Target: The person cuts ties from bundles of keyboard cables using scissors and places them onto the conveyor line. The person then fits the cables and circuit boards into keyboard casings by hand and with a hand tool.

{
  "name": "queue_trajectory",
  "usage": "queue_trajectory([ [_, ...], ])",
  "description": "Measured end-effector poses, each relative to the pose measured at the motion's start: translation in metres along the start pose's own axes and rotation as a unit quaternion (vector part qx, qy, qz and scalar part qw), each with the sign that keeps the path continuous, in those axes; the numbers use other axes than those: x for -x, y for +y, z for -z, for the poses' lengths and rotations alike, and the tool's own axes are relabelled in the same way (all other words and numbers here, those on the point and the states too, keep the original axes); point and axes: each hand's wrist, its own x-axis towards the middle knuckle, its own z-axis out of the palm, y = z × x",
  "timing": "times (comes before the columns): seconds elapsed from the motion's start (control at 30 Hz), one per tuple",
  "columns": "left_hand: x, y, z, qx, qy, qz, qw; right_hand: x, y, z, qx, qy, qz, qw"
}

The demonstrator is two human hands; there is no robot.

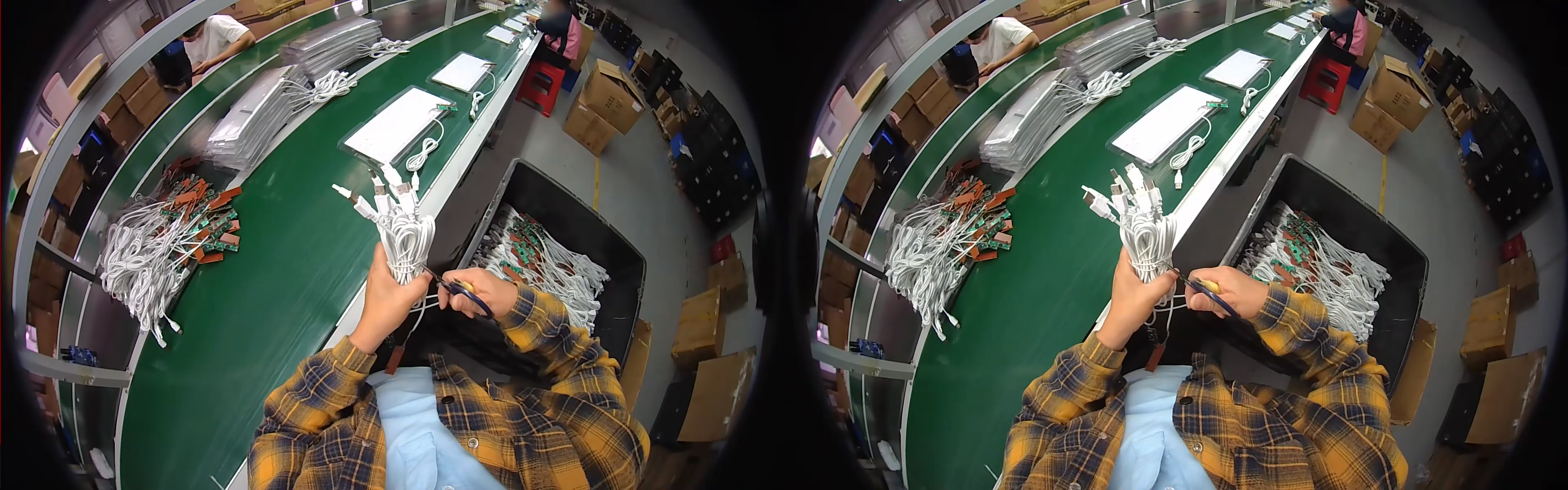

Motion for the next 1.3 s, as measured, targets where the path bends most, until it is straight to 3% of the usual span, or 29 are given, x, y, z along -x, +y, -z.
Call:
queue_trajectory([
  [0.1,0.001,0.006,0.001,0.029,-0.013,0.031,0.999,-0.003,0.002,-0.001,0.055,0.022,0.055,0.997],
  [0.23,0.001,0.019,0.003,0.178,-0.094,0.141,0.969,-0.003,0.005,-0.002,0.307,0.128,0.160,0.929],
  [0.43,0.001,0.014,0.002,0.144,-0.142,0.137,0.970,-0.005,0.001,-0.004,0.324,0.119,0.152,0.926],
  [0.6,0.000,0.010,0.005,0.157,-0.167,0.142,0.963,-0.009,0.005,-0.007,0.246,0.120,0.116,0.955],
  [0.77,0.001,0.007,0.002,0.222,-0.166,0.226,0.934,-0.008,0.002,-0.007,0.057,0.135,0.100,0.984],
  [0.9,-0.001,-0.005,0.005,0.233,-0.157,0.220,0.934,-0.012,-0.016,-0.005,0.221,0.299,0.243,0.896],
  [1.17,0.006,0.005,0.002,0.223,-0.189,0.197,0.936,-0.014,-0.015,-0.005,0.386,0.265,0.262,0.844],
  [1.23,0.007,-0.005,0.004,0.282,-0.198,0.211,0.915,-0.012,-0.015,-0.005,0.243,0.326,0.282,0.869],
  [1.3,0.008,-0.001,0.000,0.297,-0.231,0.190,0.907,-0.005,-0.015,0.005,0.201,0.406,0.232,0.861],
])
